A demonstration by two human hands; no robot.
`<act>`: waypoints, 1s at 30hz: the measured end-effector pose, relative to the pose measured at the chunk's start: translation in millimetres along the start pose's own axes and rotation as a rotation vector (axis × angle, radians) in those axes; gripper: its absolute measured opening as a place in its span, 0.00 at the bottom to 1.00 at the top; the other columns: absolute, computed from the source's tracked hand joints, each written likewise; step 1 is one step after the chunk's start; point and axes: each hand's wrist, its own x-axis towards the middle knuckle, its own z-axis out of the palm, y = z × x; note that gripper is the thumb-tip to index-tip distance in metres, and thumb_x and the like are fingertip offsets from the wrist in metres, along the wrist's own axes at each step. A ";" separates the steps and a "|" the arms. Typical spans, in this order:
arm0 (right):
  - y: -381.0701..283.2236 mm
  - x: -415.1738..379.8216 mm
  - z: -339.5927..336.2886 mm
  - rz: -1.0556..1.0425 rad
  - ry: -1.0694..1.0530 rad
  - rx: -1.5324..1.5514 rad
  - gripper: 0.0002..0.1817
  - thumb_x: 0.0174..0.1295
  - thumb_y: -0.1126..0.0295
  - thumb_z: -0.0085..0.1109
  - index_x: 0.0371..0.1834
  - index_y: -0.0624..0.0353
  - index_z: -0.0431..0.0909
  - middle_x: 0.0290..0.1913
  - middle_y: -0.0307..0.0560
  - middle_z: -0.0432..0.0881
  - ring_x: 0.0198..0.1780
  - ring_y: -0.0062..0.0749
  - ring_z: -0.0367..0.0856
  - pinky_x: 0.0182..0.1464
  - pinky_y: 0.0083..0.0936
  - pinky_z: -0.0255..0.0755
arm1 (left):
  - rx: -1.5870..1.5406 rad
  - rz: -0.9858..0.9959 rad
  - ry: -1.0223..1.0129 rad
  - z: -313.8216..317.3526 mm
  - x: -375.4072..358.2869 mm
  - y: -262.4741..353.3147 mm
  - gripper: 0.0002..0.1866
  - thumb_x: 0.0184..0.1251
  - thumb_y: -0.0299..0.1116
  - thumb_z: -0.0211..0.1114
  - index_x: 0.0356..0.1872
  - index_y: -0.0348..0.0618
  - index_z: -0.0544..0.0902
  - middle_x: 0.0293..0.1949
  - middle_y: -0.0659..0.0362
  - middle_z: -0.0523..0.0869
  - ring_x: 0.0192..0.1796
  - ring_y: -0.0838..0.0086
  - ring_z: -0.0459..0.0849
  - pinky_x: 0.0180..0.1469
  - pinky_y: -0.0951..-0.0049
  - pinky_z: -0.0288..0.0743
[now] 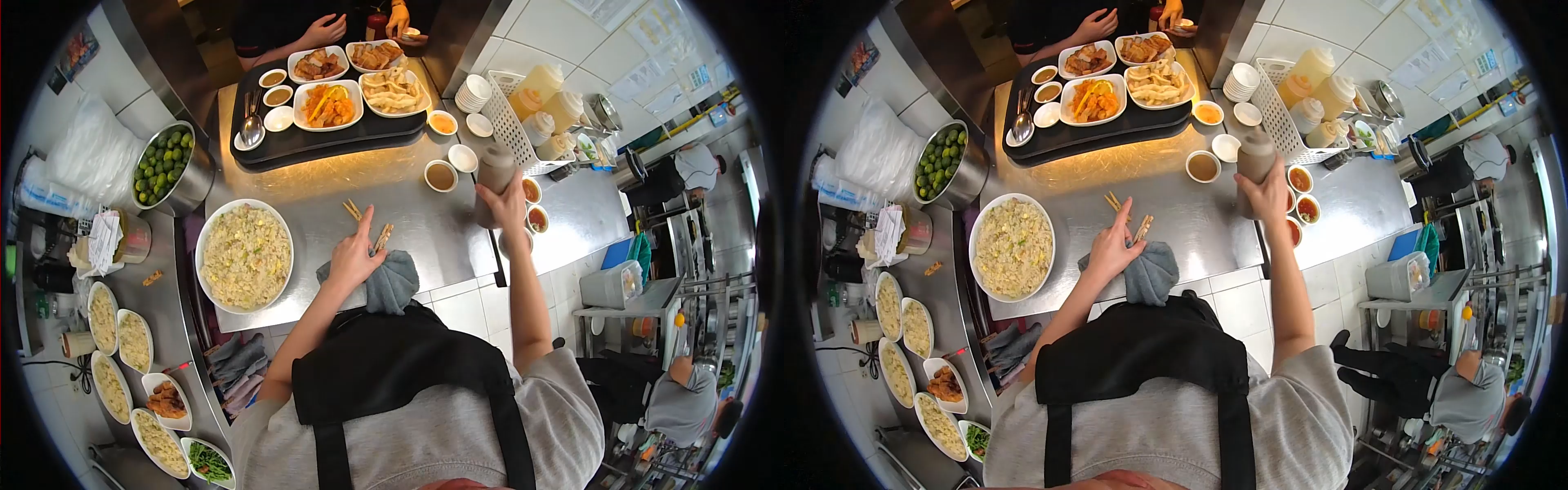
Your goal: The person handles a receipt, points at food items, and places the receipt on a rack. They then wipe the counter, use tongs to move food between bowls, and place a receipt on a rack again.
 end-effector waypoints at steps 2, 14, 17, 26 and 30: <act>-12.2 23.9 -15.4 0.073 -0.207 -0.284 0.40 0.36 0.56 0.71 0.51 0.64 0.62 0.49 0.61 0.74 0.51 0.49 0.74 0.51 0.36 0.68 | -0.004 0.004 0.003 0.8 -1.7 -2.0 0.47 0.44 0.35 0.69 0.68 0.50 0.52 0.23 0.56 0.79 0.27 0.61 0.81 0.33 0.64 0.74; -27.9 78.4 -11.6 0.022 -0.712 -1.033 0.33 0.28 0.52 0.70 0.41 0.57 0.75 0.40 0.51 0.80 0.44 0.41 0.79 0.46 0.33 0.72 | -0.010 0.047 0.030 2.9 0.0 -8.8 0.47 0.44 0.35 0.68 0.68 0.51 0.52 0.26 0.54 0.81 0.27 0.59 0.81 0.33 0.62 0.74; -31.1 89.4 -11.1 -0.026 -0.805 -1.093 0.29 0.27 0.54 0.70 0.35 0.58 0.78 0.38 0.50 0.81 0.43 0.40 0.80 0.46 0.32 0.72 | -0.014 0.020 -0.009 0.3 -0.3 -5.7 0.47 0.44 0.35 0.68 0.68 0.50 0.51 0.27 0.53 0.82 0.28 0.58 0.82 0.34 0.62 0.74; -23.4 86.2 -18.3 -0.077 -0.794 -1.052 0.28 0.27 0.56 0.72 0.34 0.59 0.79 0.39 0.52 0.81 0.43 0.42 0.79 0.44 0.32 0.72 | -0.019 0.066 0.042 2.1 -1.0 -7.3 0.46 0.45 0.36 0.68 0.67 0.48 0.52 0.24 0.53 0.81 0.27 0.58 0.82 0.32 0.60 0.75; -2.9 71.4 -27.3 0.077 -0.718 -0.754 0.32 0.30 0.54 0.72 0.40 0.61 0.78 0.39 0.53 0.80 0.43 0.41 0.79 0.46 0.31 0.71 | -0.018 0.047 0.024 0.0 -1.4 -4.9 0.47 0.45 0.36 0.68 0.67 0.49 0.52 0.24 0.54 0.81 0.27 0.59 0.81 0.33 0.62 0.75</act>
